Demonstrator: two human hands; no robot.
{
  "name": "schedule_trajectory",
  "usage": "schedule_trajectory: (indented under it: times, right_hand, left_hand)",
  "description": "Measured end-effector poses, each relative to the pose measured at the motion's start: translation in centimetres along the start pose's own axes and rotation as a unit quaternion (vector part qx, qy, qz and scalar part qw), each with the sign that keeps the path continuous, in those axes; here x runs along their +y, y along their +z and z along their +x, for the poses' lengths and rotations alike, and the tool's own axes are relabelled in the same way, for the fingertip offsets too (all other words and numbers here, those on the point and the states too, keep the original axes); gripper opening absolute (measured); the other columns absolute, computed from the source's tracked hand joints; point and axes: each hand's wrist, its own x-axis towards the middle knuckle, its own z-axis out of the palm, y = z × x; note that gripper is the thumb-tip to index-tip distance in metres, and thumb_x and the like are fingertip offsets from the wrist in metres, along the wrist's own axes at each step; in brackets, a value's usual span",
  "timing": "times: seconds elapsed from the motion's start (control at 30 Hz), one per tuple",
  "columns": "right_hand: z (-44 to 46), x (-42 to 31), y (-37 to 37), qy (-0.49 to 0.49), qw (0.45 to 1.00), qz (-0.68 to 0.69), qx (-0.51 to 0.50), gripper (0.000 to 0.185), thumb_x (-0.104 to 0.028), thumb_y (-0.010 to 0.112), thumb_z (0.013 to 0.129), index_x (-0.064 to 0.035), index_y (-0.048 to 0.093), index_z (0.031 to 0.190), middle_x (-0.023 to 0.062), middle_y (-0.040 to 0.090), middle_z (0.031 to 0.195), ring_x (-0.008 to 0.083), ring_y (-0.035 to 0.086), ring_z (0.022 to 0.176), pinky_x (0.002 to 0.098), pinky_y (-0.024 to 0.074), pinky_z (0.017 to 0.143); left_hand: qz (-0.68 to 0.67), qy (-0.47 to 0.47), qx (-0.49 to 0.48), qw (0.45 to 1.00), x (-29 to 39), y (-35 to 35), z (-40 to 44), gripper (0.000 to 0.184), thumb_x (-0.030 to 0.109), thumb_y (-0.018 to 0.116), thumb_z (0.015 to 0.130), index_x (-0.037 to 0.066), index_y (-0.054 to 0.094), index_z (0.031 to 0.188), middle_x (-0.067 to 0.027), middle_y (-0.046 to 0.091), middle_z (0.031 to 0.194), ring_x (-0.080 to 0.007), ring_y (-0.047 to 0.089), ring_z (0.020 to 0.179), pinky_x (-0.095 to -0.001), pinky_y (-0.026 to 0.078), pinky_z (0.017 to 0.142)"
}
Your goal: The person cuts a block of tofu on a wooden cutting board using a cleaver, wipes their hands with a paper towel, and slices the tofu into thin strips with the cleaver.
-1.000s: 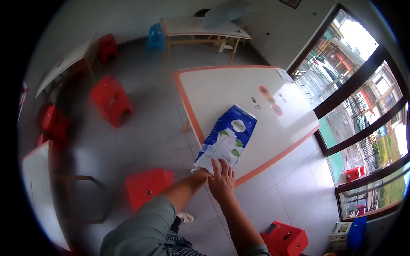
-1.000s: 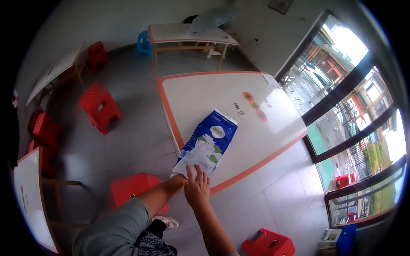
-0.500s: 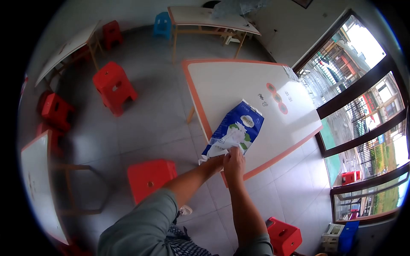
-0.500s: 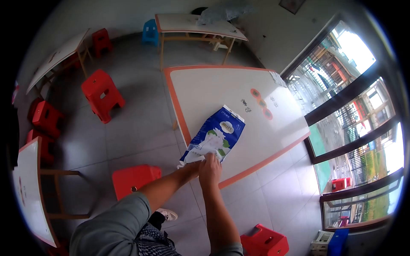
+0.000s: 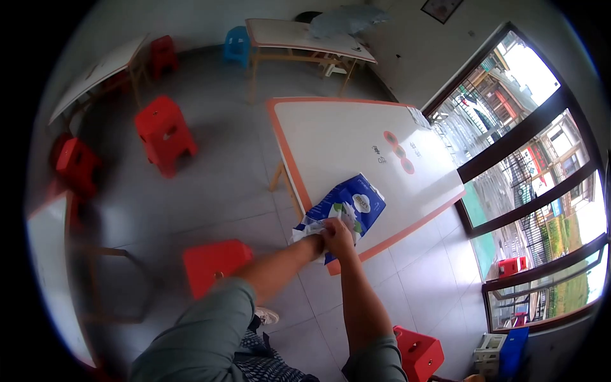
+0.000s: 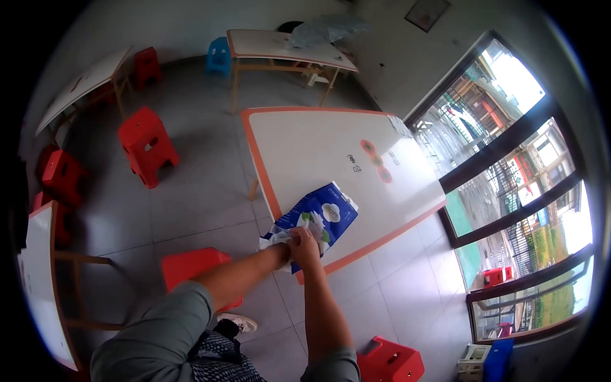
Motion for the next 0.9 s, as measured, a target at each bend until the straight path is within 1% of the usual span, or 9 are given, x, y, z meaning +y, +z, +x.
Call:
schedule_trajectory:
  times: [0.13, 0.23, 0.33, 0.4, 0.43, 0.63, 0.77, 0.83, 0.9]
  right_hand:
    - [-1.3, 0.0, -1.7, 0.053, 0.998, -0.012, -0.032, 0.033, -0.033, 0.069, 0.095, -0.0037, 0.073, 0.108, 0.0173, 0.072, 0.107, 0.0331, 0.070, 0.097, 0.0380, 0.0533, 0.090]
    - [-1.9, 0.5, -2.2, 0.213, 0.968, 0.099, -0.092, 0.046, -0.044, 0.057, 0.104, -0.0020, 0.072, 0.117, 0.0176, 0.072, 0.113, 0.0245, 0.067, 0.105, 0.0345, 0.0491, 0.096]
    - [-2.9, 5.0, 0.6, 0.163, 0.961, 0.221, -0.011, 0.047, -0.041, 0.055, 0.105, -0.0010, 0.066, 0.127, 0.0167, 0.070, 0.118, 0.0274, 0.064, 0.114, 0.0338, 0.0446, 0.103]
    - [-3.3, 6.7, 1.3, 0.131, 0.982, 0.137, -0.012, 0.047, -0.040, 0.052, 0.106, -0.0012, 0.063, 0.132, 0.0186, 0.069, 0.122, 0.0307, 0.061, 0.121, 0.0352, 0.0417, 0.107]
    - [-3.6, 5.9, 1.4, 0.156, 0.981, 0.115, -0.001, 0.047, -0.040, 0.051, 0.107, -0.0012, 0.063, 0.131, 0.0194, 0.069, 0.122, 0.0322, 0.062, 0.121, 0.0362, 0.0421, 0.107]
    - [-3.3, 5.6, 1.2, 0.179, 0.975, 0.132, 0.011, 0.047, -0.041, 0.051, 0.106, -0.0018, 0.064, 0.128, 0.0214, 0.070, 0.118, 0.0350, 0.065, 0.115, 0.0380, 0.0463, 0.102]
    - [-4.4, 6.4, 0.6, 0.147, 0.985, 0.087, 0.031, 0.038, -0.031, 0.055, 0.104, -0.0034, 0.066, 0.127, 0.0186, 0.071, 0.115, 0.0312, 0.066, 0.111, 0.0359, 0.0485, 0.098]
    - [-4.0, 6.6, 0.6, 0.124, 0.989, 0.079, 0.034, 0.035, -0.028, 0.057, 0.103, -0.0040, 0.066, 0.127, 0.0177, 0.071, 0.115, 0.0299, 0.067, 0.111, 0.0353, 0.0490, 0.098]
    - [-3.9, 6.7, 0.5, 0.094, 0.992, 0.060, 0.053, 0.031, -0.022, 0.058, 0.102, -0.0048, 0.067, 0.126, 0.0162, 0.071, 0.116, 0.0282, 0.067, 0.110, 0.0343, 0.0492, 0.098]
  left_hand:
    - [-0.041, -0.085, -0.070, 0.993, 0.7, -2.6, -1.0, 0.033, 0.012, 0.057, 0.090, -0.004, 0.070, 0.116, -0.0215, 0.071, 0.120, -0.0304, 0.068, 0.109, -0.0428, 0.051, 0.098]
    - [-0.059, -0.132, -0.107, 0.984, 1.0, -4.3, -1.6, 0.032, 0.012, 0.058, 0.090, -0.004, 0.071, 0.115, -0.0213, 0.071, 0.120, -0.0301, 0.068, 0.108, -0.0428, 0.051, 0.097]
    - [-0.015, -0.069, -0.115, 0.991, 0.6, -6.4, -0.1, 0.032, 0.015, 0.059, 0.091, 0.000, 0.072, 0.116, -0.0197, 0.073, 0.119, -0.0286, 0.070, 0.105, -0.0422, 0.053, 0.094]
    - [0.047, 0.043, -0.126, 0.990, -0.4, -7.5, 1.4, 0.033, 0.023, 0.063, 0.093, 0.010, 0.076, 0.120, -0.0153, 0.075, 0.117, -0.0250, 0.073, 0.100, -0.0403, 0.056, 0.086]
    - [0.091, 0.052, -0.119, 0.987, 0.1, -7.6, 1.3, 0.027, 0.021, 0.070, 0.087, 0.011, 0.080, 0.110, -0.0150, 0.078, 0.104, -0.0306, 0.074, 0.097, -0.0426, 0.057, 0.084]
    - [0.331, 0.115, -0.051, 0.935, 0.1, -4.5, 0.3, 0.024, 0.010, 0.072, 0.084, 0.009, 0.078, 0.107, -0.0193, 0.075, 0.107, -0.0372, 0.072, 0.104, -0.0454, 0.057, 0.089]
    - [0.310, 0.176, -0.069, 0.932, -0.7, -4.5, -1.4, 0.021, 0.010, 0.070, 0.084, 0.008, 0.078, 0.103, -0.0197, 0.075, 0.105, -0.0376, 0.073, 0.100, -0.0461, 0.059, 0.085]
    - [0.289, 0.184, 0.048, 0.938, -2.0, -3.7, -0.7, 0.017, 0.010, 0.067, 0.085, 0.006, 0.076, 0.099, -0.0201, 0.075, 0.103, -0.0372, 0.074, 0.094, -0.0464, 0.060, 0.082]
    - [0.318, 0.183, 0.032, 0.930, -2.0, -3.6, -0.6, 0.015, 0.011, 0.067, 0.085, 0.005, 0.075, 0.097, -0.0199, 0.075, 0.101, -0.0372, 0.074, 0.093, -0.0464, 0.060, 0.082]
